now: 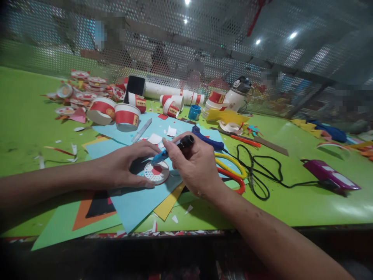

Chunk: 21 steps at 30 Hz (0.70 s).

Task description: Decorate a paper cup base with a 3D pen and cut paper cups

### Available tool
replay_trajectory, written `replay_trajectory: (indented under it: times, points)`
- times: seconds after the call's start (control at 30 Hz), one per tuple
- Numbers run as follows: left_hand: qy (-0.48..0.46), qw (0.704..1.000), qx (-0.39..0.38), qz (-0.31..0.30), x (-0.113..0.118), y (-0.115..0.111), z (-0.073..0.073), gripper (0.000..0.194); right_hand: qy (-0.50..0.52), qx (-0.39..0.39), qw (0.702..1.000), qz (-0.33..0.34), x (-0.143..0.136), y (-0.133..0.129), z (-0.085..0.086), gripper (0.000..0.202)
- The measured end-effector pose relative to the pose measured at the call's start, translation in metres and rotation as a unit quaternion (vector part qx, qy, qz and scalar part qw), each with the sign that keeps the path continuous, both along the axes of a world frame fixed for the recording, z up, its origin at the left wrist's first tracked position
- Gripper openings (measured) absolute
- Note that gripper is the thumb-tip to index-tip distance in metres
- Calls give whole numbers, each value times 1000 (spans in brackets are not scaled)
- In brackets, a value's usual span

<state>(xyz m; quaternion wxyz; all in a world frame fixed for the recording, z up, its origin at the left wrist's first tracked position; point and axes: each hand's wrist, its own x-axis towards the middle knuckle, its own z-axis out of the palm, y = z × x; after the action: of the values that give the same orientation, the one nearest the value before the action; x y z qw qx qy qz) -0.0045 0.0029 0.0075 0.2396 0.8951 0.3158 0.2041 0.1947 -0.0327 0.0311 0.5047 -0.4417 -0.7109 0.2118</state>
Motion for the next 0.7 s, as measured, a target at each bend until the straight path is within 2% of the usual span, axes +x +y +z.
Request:
replay_trajectory:
  times: [0.27, 0.43, 0.7]
  points:
    - [-4, 1000, -9, 4, 1, 0, 3, 46, -25, 32, 999, 4, 2, 1, -3, 23]
    - [-3, 1000, -23, 10, 1, -1, 4, 48, -35, 25, 999, 2, 1, 0, -2, 23]
    - [6, 1000, -22, 11, 2, -2, 6, 44, 56, 0, 998, -8, 0, -1, 1, 24]
